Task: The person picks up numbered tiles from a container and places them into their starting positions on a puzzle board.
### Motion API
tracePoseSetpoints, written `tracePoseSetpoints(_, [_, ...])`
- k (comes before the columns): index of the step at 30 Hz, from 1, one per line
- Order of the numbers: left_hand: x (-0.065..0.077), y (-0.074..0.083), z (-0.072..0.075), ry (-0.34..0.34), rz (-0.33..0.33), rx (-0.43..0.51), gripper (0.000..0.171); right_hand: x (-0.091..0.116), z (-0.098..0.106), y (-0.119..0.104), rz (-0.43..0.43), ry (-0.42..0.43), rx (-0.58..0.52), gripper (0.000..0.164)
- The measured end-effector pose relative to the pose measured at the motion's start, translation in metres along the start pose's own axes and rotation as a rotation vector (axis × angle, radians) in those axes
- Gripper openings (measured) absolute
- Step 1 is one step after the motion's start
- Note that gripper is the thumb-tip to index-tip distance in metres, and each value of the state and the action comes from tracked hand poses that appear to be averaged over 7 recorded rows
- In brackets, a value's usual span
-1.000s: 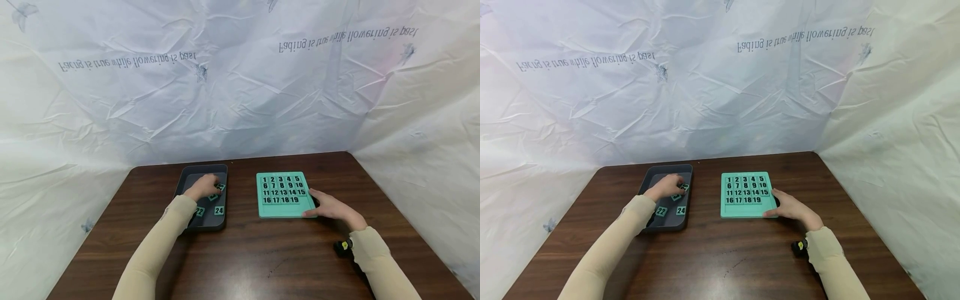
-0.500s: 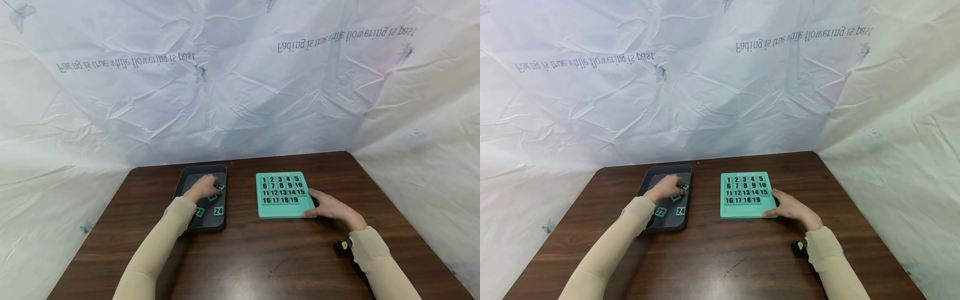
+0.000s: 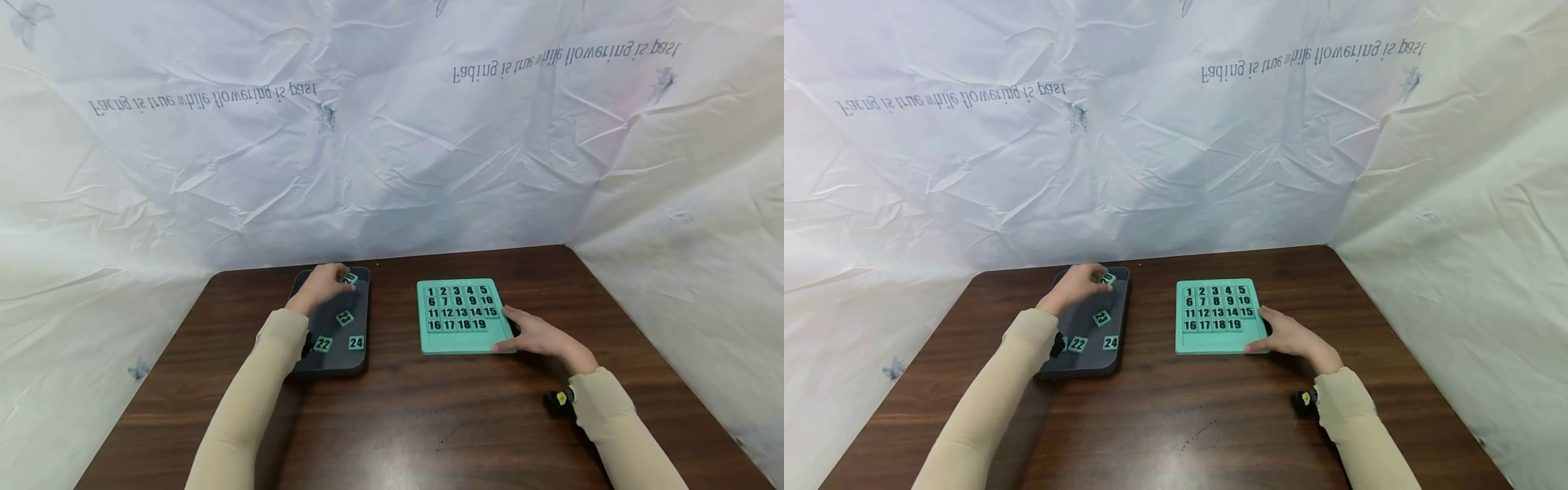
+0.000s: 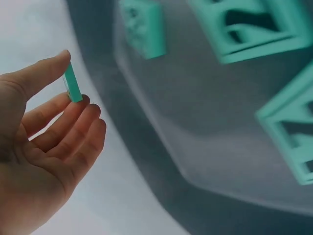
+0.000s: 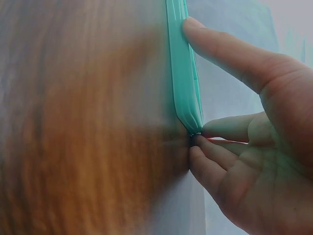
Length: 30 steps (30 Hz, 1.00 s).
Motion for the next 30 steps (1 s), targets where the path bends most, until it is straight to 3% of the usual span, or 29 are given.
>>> tracePoseSetpoints(6, [-0.005, 0.011, 0.026, 0.086, -0.019, 0.076, 0.052, 0.000, 0.000, 0.000, 0.009, 0.000, -0.003, 0.110])
tracePoseSetpoints(10, [-0.010, 0.024, 0.029, 0.100, -0.038, 0.112, 0.054, 0.000, 0.001, 0.001, 0.011, 0.004, -0.002, 0.111])
tracePoseSetpoints(23, [-0.038, 0.104, -0.007, 0.020, -0.151, 0.140, 0.052, 0.001, 0.002, 0.001, 0.005, 0.006, -0.004, 0.110])
tracePoseSetpoints(30, [-0.049, 0.150, -0.032, -0.035, -0.244, 0.087, 0.051, -0.001, 0.001, 0.001, 0.011, 0.000, -0.009, 0.110])
Point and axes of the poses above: each hand's wrist, its own x-axis away from the middle knuckle, its own z-axis out of the back of the hand, y = z × x, the point moved 3 cm from there along -x, towards the middle knuckle, and after that the axes turned 4 degrees about y, right-handed, at the moved point
